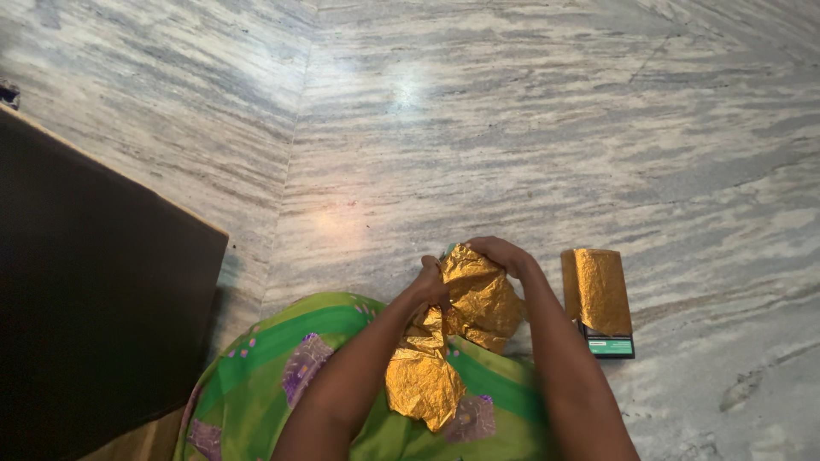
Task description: The person sits on the floor and wraps a small rectangular box with gold foil. They smooth the foil over the box, fold the edges, and adjust the covering to fit the box shape. A second wrapped box is visible nearby.
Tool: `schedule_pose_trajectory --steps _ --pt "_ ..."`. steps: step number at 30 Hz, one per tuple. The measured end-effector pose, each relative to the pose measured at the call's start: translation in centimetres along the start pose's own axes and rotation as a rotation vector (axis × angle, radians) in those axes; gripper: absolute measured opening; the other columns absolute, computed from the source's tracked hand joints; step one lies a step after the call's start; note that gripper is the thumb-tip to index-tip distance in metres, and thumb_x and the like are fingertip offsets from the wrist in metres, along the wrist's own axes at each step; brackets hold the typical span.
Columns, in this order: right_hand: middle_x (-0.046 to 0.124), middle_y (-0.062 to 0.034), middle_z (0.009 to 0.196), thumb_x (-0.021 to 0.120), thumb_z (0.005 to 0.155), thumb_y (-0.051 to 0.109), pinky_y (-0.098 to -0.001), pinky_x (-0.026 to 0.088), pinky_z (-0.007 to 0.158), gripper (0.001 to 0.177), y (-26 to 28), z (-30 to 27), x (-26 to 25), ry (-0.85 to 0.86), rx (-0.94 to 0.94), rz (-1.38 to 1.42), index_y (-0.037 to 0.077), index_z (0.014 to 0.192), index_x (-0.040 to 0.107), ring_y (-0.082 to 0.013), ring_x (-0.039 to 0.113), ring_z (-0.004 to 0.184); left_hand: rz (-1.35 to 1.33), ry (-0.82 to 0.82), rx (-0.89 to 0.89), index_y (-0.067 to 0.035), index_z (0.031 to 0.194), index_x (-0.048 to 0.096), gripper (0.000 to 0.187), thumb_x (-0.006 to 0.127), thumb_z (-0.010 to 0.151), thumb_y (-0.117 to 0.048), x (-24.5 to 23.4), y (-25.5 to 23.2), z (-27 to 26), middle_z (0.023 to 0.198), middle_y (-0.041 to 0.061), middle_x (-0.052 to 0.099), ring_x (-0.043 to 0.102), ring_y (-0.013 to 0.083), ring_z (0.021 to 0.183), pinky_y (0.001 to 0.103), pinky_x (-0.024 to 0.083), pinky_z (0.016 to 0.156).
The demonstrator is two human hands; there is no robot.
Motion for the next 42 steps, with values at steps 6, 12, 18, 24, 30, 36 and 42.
schedule_pose_trajectory --steps 6,12,18,24,30,36,42 --pt "0.071 -0.018 0.125 0.066 0.081 0.066 -0.0494 0.06 0.09 0.077 -1.4 -2.3 -0.4 0.055 0.144 0.284 0.004 0.128 0.066 -0.0329 0.07 0.113 -0.183 0.033 0.124 -0.008 0.153 0.014 0.12 0.088 0.059 0.005 -1.0 -2.2 -3.0 0.131 0.027 0.052 0.059 0.0364 0.115 0.042 0.053 0.09" --pt "0.073 -0.0183 0.119 0.07 0.077 0.068 -0.048 0.06 0.085 0.08 -2.6 -1.0 -0.6 0.112 0.122 0.357 0.003 0.124 0.069 -0.0298 0.072 0.103 -0.2 0.129 0.158 -0.011 0.159 0.02 0.125 0.086 0.056 0.013 -2.2 -2.6 -3.6 0.128 0.024 0.058 0.063 0.0356 0.111 0.044 0.058 0.082" --pt "0.073 -0.0167 0.114 0.07 0.082 0.066 -0.0463 0.059 0.082 0.075 -3.1 -0.4 -0.6 0.101 0.09 0.379 0.002 0.122 0.07 -0.0269 0.072 0.096 -0.5 0.263 0.127 -0.007 0.153 0.032 0.103 0.075 0.063 0.018 -1.7 -2.4 -3.2 0.105 0.027 0.066 0.074 0.035 0.08 0.049 0.062 0.062" --pt "0.072 -0.0139 0.119 0.05 0.086 0.076 -0.0418 0.061 0.081 0.082 -4.5 0.2 -1.3 0.01 0.05 0.375 0.005 0.123 0.069 -0.0246 0.072 0.1 -0.53 0.208 0.07 -0.005 0.146 0.044 0.089 0.073 0.066 0.021 -1.5 -2.8 -3.5 0.097 0.02 0.064 0.074 0.0326 0.076 0.046 0.063 0.059" --pt "0.069 -0.0149 0.119 0.044 0.098 0.068 -0.0404 0.061 0.082 0.076 -8.4 -0.7 -0.8 -0.217 -0.216 0.758 0.0 0.124 0.068 -0.0271 0.068 0.105 -0.841 0.123 0.089 -0.005 0.145 0.042 0.087 0.065 0.067 0.024 -2.0 -2.3 -2.9 0.087 0.022 0.065 0.068 0.0334 0.065 0.046 0.057 0.049" --pt "0.072 -0.0132 0.117 0.052 0.106 0.045 -0.0382 0.053 0.092 0.048 -7.8 -7.2 -0.5 -1.005 -0.367 0.195 0.004 0.123 0.07 -0.0243 0.067 0.107 -1.14 -0.172 0.055 -0.003 0.127 0.04 0.064 0.06 0.073 0.024 -4.7 -1.5 -0.5 0.082 0.023 0.062 0.066 0.0348 0.063 0.048 0.057 0.05" --pt "0.063 -0.0127 0.137 0.062 0.095 0.021 -0.0402 0.051 0.103 0.042 -4.4 -13.7 6.1 -0.98 -0.6 -0.194 0.011 0.136 0.061 -0.0272 0.061 0.125 -1.187 -0.293 0.113 0.001 0.118 0.048 0.054 0.059 0.07 0.024 -6.0 -1.7 0.4 0.085 0.019 0.065 0.069 0.0321 0.066 0.045 0.059 0.051"
Point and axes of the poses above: each hand's wrist, its own z-axis towards the middle knuckle, its own x-axis out of the palm, y = z × x, the point moved 2 cm from there along z, towards the middle knuckle
